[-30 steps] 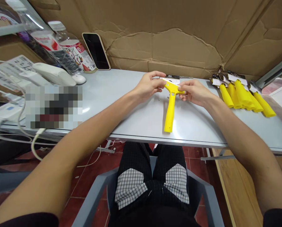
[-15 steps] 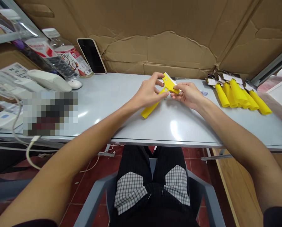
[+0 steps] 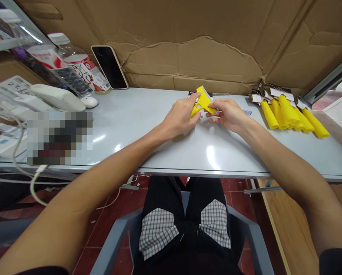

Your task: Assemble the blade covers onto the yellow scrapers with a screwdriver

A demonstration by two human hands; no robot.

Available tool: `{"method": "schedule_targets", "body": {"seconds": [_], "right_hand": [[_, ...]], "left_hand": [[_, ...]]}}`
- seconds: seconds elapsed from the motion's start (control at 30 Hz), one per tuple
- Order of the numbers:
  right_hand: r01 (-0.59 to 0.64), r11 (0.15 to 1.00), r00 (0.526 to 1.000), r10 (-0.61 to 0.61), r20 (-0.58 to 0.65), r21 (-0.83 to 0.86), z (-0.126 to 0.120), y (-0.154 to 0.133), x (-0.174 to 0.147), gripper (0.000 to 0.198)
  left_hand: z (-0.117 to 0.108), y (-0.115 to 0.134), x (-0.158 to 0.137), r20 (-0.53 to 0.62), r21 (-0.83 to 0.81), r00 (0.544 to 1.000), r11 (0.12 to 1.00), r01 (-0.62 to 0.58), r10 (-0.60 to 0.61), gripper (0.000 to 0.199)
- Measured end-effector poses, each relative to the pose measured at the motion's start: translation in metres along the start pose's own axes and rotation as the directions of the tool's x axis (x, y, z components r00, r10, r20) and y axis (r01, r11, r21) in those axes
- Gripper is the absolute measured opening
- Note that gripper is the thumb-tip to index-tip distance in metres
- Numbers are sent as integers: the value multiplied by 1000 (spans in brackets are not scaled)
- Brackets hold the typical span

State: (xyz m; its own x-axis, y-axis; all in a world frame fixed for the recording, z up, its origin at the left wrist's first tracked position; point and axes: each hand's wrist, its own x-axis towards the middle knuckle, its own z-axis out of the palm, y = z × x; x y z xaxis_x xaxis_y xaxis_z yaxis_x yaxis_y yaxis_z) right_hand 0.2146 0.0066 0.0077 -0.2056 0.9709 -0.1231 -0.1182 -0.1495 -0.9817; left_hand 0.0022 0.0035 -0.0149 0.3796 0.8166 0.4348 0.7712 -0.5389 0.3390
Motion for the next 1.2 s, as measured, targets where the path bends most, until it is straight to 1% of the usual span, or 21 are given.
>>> {"method": "schedule_targets", "body": {"seconds": [0.07, 0.2, 0.27, 0.33, 0.4, 0.43, 0.47, 0.5, 0.53, 0.57, 0.63, 0.67, 0.7, 0.77, 0.83, 0.97, 1.03, 1.13, 1.2], "right_hand": [[4, 1000, 1000, -4, 8, -5, 0, -1, -1, 11], [13, 1000, 1000, -13, 21, -9, 0, 0, -1, 10], [19, 1000, 999, -18, 40, -8, 0, 0, -1, 9], [24, 1000, 998, -23, 62, -7, -1, -1, -1, 14], [20, 1000, 998, -19, 63, -15, -3, -3, 0, 28], [17, 1000, 999, -15, 52, -26, -4, -4, 0, 37], [16, 999, 999, -14, 36, -42, -6, -6, 1, 43], [20, 998, 1000, -19, 18, -61, -9, -7, 3, 48], [30, 996, 1000, -30, -2, -81, -11, -7, 5, 50], [44, 994, 999, -45, -17, -97, -15, -8, 7, 51], [70, 991, 997, -74, -32, -111, -22, -7, 13, 48], [79, 991, 996, -83, -35, -108, -25, -7, 15, 45], [84, 991, 995, -88, -36, -100, -28, -6, 18, 41], [88, 993, 995, -92, -41, -80, -32, -5, 20, 32], [88, 994, 995, -91, -50, -70, -32, -6, 19, 24], [102, 991, 993, -107, -52, -92, -29, -7, 17, 16], [136, 975, 986, -150, -67, -176, -27, -5, 18, 15], [205, 913, 964, -250, -87, -353, -27, 0, 22, 20], [227, 883, 955, -284, -83, -412, -28, 3, 25, 22]], "left_hand": [[1, -1, 0, -11, 24, 1000, 1000, -16, 17, 66], [3, -6, 0, -38, 75, 997, 995, -66, 69, 57], [3, -8, 0, -50, 62, 996, 996, -70, 73, 56], [0, -8, 1, -66, -18, 996, 998, -53, 52, 56], [-5, -6, 2, -77, -195, 997, 981, 3, -18, 55], [-9, -4, 3, -67, -318, 995, 947, 51, -77, 52], [-13, -2, 4, -34, -452, 989, 885, 112, -143, 47], [-16, 0, 5, 27, -580, 979, 795, 179, -200, 41], [-19, 2, 6, 107, -686, 966, 686, 242, -234, 34], [-21, 2, 7, 187, -766, 952, 571, 296, -243, 27], [-22, 2, 9, 304, -853, 927, 372, 367, -218, 20], [-22, 2, 10, 334, -872, 919, 302, 386, -210, 20], [-21, 1, 11, 353, -881, 911, 253, 400, -211, 21], [-19, 0, 12, 381, -883, 898, 202, 424, -223, 24], [-19, 1, 12, 396, -881, 890, 178, 438, -226, 28], [-22, 3, 11, 411, -888, 887, 127, 441, -211, 31], [-22, 3, 10, 413, -893, 887, 100, 439, -204, 31], [-22, 3, 10, 419, -894, 887, 83, 441, -197, 30], [-21, 4, 10, 424, -892, 886, 80, 444, -189, 30]]}}
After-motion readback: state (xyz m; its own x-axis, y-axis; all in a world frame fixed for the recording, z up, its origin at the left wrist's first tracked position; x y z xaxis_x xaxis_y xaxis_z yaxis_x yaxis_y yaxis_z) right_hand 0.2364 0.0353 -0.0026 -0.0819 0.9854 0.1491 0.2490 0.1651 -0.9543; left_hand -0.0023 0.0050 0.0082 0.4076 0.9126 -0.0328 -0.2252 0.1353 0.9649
